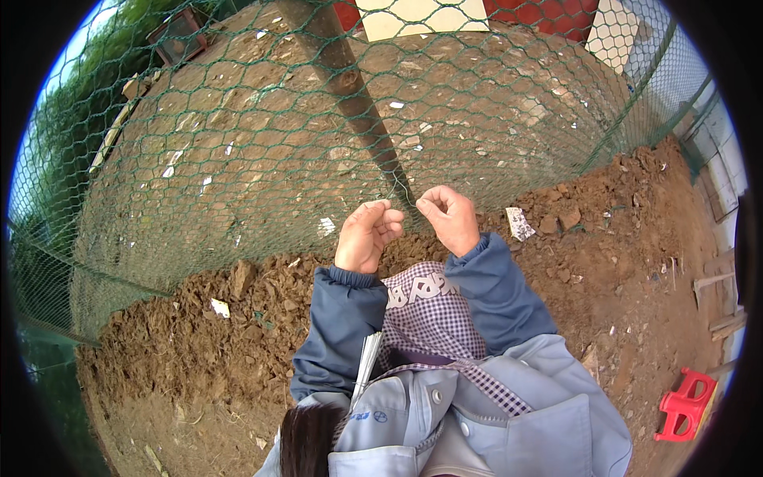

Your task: The person repairs a green mesh fence by hand, using thin metal wires to tie the mesh to a wooden post. They repeatedly bend and twist the wires to secure the fence along the post.

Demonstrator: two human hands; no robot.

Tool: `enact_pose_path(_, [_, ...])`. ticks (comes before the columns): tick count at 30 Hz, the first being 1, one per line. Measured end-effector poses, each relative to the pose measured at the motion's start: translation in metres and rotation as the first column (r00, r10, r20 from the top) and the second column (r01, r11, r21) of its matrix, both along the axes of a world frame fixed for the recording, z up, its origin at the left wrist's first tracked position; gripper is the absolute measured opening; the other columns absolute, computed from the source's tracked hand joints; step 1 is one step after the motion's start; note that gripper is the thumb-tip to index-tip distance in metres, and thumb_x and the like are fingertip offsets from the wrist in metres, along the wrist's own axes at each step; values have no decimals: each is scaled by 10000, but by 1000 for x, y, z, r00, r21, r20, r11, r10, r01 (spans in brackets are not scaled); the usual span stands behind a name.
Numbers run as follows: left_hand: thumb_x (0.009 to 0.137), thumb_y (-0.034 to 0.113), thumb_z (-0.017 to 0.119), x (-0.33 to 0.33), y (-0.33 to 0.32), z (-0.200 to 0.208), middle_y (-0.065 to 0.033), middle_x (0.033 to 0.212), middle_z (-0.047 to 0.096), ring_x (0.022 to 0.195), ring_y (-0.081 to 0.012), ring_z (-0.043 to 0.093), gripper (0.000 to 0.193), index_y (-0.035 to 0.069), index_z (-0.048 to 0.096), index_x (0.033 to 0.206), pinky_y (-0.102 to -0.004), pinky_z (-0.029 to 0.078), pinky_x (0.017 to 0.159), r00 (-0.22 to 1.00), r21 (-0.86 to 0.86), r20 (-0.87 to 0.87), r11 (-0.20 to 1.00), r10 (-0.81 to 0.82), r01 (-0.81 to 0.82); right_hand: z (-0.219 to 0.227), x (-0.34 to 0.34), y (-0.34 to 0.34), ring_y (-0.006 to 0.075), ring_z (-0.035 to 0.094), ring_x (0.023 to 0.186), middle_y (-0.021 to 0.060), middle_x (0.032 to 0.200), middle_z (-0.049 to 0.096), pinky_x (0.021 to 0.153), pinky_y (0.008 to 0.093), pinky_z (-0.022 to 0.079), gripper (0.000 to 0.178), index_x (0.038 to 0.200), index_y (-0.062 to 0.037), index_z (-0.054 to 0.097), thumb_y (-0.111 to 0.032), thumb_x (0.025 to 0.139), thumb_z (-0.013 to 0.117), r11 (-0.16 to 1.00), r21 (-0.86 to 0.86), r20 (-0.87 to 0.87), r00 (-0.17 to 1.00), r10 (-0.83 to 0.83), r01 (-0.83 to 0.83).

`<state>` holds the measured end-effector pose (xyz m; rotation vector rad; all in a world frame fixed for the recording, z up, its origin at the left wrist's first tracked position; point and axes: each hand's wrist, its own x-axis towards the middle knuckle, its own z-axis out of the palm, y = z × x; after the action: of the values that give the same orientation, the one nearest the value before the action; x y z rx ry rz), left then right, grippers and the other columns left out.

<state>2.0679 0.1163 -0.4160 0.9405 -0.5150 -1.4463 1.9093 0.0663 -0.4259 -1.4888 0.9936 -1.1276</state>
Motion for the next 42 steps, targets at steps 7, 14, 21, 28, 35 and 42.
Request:
enact_pose_path(7, [834,111,615,-16,-7,-6,-21,769,623,666,-75,559,74,38,616,843,-219,451,600,978,-117,208,993,9,16,-25,28,6,55,448,570,-42,663,499,478,199,343,180,844,-62,588,-237,877,560,774,482,458,871,175,-410])
enact_pose_path(14, [803,108,655,-35,-4,-5,14,675,588,596,-38,470,123,1,631,859,-197,406,542,754,-235,593,957,282,-173,-9,-1,1,53,492,608,-35,715,540,494,191,368,205,925,-69,565,-271,889,554,915,393,372,926,-65,-93])
enact_pose_path(21, [819,105,616,-40,2,1,-25,656,592,592,-66,510,136,-4,599,897,-235,431,549,659,-270,675,942,333,-200,4,-4,4,32,469,611,-37,746,553,526,188,392,107,951,-36,561,-88,859,576,970,136,214,962,169,-200])
enact_pose_path(28, [873,58,503,-25,5,11,-114,838,623,691,-163,600,304,-3,396,1151,-269,498,681,996,-53,43,996,81,-78,-15,7,3,95,562,688,36,762,609,611,235,465,114,912,2,582,-36,806,603,999,-35,-7,1000,-29,28])
enact_pose_path(35, [903,89,442,-16,3,13,-145,913,628,758,-227,629,313,21,397,1205,-326,527,720,949,-42,-252,982,-187,182,-29,28,-6,-10,463,581,-50,812,511,522,142,422,157,1035,-61,493,-40,881,469,525,396,828,540,152,-754])
enact_pose_path(42, [918,149,477,-21,4,4,-106,857,644,706,-180,632,207,-1,528,1052,-256,517,623,988,-29,76,990,-133,135,-14,8,-5,61,546,682,7,826,578,564,199,459,91,959,-40,538,-81,878,524,790,374,541,806,240,-486])
